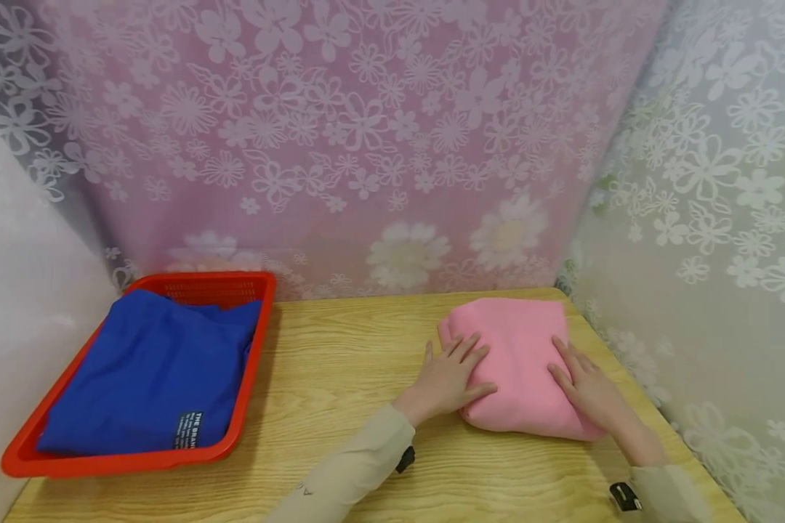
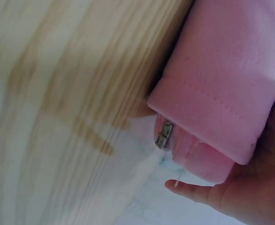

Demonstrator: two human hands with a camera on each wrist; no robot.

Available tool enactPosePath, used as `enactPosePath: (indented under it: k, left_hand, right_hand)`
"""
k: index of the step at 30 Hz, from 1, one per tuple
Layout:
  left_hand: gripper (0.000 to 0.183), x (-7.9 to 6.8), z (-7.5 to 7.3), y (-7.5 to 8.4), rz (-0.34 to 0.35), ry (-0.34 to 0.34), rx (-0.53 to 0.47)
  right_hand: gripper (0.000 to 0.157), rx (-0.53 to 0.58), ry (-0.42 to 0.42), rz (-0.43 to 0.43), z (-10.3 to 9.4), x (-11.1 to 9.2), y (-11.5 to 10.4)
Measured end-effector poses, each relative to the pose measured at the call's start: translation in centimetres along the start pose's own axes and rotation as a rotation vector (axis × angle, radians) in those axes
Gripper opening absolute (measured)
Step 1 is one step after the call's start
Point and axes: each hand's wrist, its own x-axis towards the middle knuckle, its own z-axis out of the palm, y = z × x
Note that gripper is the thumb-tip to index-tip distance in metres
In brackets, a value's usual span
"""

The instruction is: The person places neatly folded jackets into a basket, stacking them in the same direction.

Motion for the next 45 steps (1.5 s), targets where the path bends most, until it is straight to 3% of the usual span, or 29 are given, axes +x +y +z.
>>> enactPosePath:
  k: [15, 26, 39, 45]
  left_hand:
    - [0.073, -2.5, -0.7, -2.2, -0.012, 0.023, -0.018]
    - [0.072, -4.0, -1.3, -3.2, -0.024, 0.026, -0.021]
    - [0.071, -6.1, -1.6, -4.8, -0.042, 0.046, -0.06]
    - [0.071, -7.0, -1.9, -5.7, -0.046, 0.054, -0.051]
  right_hand:
    - [0.064, 0.022, -0.004, -0.023, 1.0, 0.9, -3.2]
    - [0.064, 0.03, -0.015, 0.032, 1.7, 1.3, -5.5]
    - [0.07, -0.004, 0.002, 0.018, 3.9, 2.1, -6.1]
    - [0.066, -0.008, 0.036, 0.011, 3.7, 1.9, -8.4]
